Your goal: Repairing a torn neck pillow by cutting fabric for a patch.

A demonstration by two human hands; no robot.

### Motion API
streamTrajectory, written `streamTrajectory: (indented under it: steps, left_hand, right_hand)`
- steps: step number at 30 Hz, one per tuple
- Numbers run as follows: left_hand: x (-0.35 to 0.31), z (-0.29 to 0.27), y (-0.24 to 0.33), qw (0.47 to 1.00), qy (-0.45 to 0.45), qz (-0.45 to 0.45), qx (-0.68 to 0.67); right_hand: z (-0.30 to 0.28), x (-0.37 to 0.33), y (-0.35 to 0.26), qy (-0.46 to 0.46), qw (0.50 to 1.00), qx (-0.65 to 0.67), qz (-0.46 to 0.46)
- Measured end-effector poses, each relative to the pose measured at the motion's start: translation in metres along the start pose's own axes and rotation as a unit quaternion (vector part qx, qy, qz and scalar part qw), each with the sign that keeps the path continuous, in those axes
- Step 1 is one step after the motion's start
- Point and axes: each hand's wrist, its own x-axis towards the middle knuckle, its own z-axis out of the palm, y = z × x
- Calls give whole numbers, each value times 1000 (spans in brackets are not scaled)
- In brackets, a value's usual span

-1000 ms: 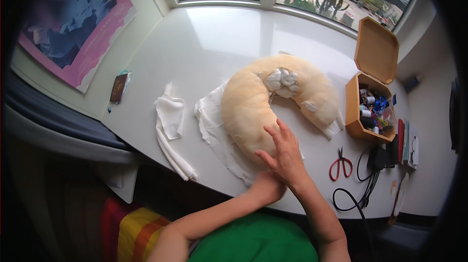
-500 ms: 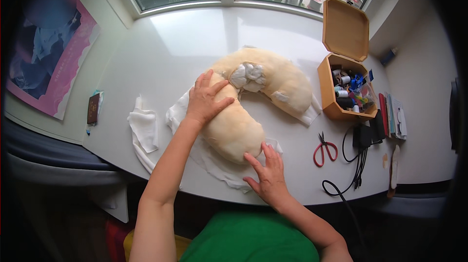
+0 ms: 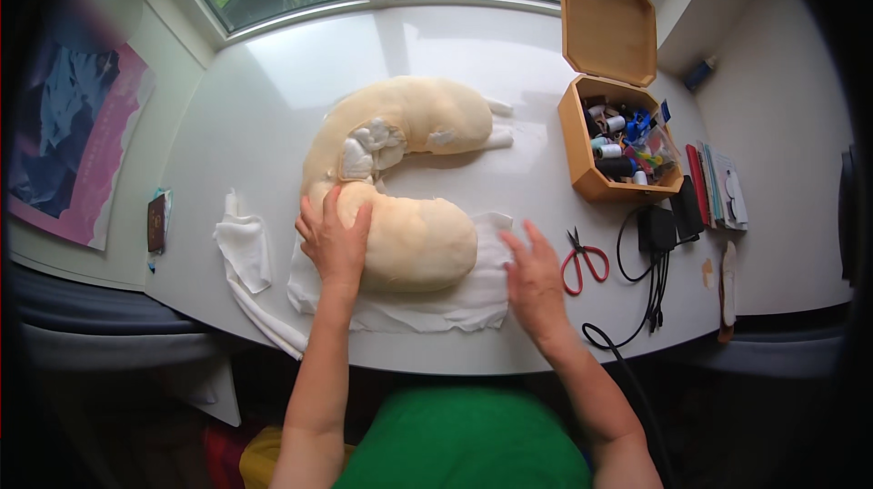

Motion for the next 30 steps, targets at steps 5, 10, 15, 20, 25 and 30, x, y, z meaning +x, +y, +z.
streamTrajectory:
  steps: [5,10,15,20,25,30]
  left_hand:
    - [-14,0,-9,1000,22,18,-1]
    - [-15,-5,-43,992,36,89,-80]
    - [-54,-24,-71,982,46,111,-148]
    - [-98,-33,-115,992,6,118,-46]
    - [-115,-43,-153,991,0,127,29]
    - [-117,-55,-162,995,-12,100,24]
  right_hand:
    - [-29,-26,58,3,986,-131,107]
    - [-34,-33,64,-28,978,-147,146]
    - [-40,-40,71,-27,976,-145,162]
    - [-37,-45,83,-18,974,-165,152]
    - [-40,-49,88,-49,970,-170,166]
    - [-41,-52,92,-70,971,-150,171]
